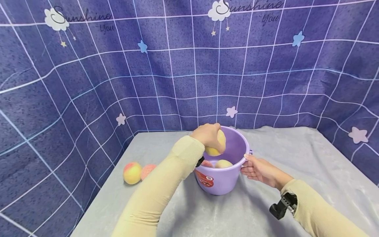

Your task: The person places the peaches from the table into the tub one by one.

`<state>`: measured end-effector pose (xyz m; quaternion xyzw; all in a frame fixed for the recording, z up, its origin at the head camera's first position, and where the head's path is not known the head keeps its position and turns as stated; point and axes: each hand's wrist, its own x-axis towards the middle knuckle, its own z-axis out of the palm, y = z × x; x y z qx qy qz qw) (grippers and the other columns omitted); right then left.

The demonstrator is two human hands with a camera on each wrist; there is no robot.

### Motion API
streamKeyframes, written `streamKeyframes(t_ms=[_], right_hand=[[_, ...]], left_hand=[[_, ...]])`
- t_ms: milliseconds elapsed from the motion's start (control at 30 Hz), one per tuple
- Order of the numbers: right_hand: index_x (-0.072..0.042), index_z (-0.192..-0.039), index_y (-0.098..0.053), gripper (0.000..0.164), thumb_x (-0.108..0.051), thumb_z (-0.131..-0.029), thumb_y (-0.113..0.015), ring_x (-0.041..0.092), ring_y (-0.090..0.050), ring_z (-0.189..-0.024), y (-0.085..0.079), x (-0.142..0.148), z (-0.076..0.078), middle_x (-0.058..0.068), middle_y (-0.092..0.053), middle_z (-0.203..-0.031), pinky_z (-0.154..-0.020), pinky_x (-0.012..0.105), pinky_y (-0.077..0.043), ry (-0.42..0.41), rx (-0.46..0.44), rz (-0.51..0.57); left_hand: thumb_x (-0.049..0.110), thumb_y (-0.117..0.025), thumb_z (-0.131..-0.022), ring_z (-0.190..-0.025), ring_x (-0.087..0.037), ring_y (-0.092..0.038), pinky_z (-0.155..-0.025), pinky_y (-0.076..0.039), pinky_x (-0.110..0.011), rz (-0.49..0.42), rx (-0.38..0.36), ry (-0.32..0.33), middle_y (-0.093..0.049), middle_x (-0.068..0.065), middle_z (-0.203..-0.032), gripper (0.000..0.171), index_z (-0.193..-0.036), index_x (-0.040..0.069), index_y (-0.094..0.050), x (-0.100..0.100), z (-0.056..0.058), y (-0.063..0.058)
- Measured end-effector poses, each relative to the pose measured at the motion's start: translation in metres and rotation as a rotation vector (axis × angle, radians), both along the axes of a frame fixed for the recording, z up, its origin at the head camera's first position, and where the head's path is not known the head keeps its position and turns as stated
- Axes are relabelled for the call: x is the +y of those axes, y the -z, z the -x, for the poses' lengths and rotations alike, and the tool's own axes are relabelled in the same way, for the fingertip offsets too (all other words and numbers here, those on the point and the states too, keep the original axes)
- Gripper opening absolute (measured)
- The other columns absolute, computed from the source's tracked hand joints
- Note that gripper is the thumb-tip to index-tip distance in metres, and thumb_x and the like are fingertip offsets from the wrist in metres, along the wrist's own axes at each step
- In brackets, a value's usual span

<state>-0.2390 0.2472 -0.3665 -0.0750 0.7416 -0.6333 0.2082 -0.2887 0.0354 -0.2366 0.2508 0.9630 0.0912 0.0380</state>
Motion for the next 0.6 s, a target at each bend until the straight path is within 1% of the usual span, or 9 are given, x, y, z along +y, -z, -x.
streamKeyframes(t_ms=[167,433,500,600], right_hand=[[0.028,-0.134,-0.021,0.076,-0.041,-0.102,-0.021,0.052,-0.032,-0.129,-0.0001,0.0003,-0.0001,0.042,-0.032,-0.137,-0.106,0.056,-0.029,-0.003,0.002,0.003],[0.028,-0.133,-0.021,0.076,-0.042,-0.102,-0.022,0.052,-0.032,-0.129,0.0010,0.0013,0.0007,0.042,-0.032,-0.137,-0.105,0.056,-0.029,-0.004,0.003,0.000],[0.028,-0.133,-0.021,0.077,-0.042,-0.102,-0.022,0.052,-0.032,-0.129,0.0012,0.0014,0.0007,0.042,-0.031,-0.137,-0.105,0.056,-0.029,-0.004,0.003,0.002],[0.028,-0.134,-0.020,0.076,-0.042,-0.102,-0.022,0.052,-0.031,-0.129,0.0012,0.0013,-0.0003,0.042,-0.031,-0.137,-0.106,0.056,-0.029,-0.001,0.001,0.005]], left_hand=[[0.032,-0.078,-0.065,-0.084,-0.020,-0.057,-0.068,-0.046,-0.029,0.008,-0.005,0.015,-0.060,-0.004,-0.096,0.063,-0.120,0.012,-0.055,0.0005,0.0005,0.0009],[0.032,-0.079,-0.066,-0.086,-0.019,-0.057,-0.070,-0.046,-0.029,0.005,-0.024,0.011,-0.060,-0.003,-0.097,0.063,-0.120,0.012,-0.055,0.0016,0.0009,0.0020],[0.031,-0.079,-0.066,-0.085,-0.018,-0.057,-0.070,-0.046,-0.028,0.002,-0.037,0.014,-0.060,-0.002,-0.096,0.061,-0.118,0.013,-0.056,0.0017,0.0009,0.0026],[0.029,-0.079,-0.065,-0.082,-0.016,-0.056,-0.069,-0.045,-0.027,-0.007,-0.059,0.020,-0.060,0.001,-0.091,0.053,-0.111,0.013,-0.058,0.0020,0.0011,0.0043]])
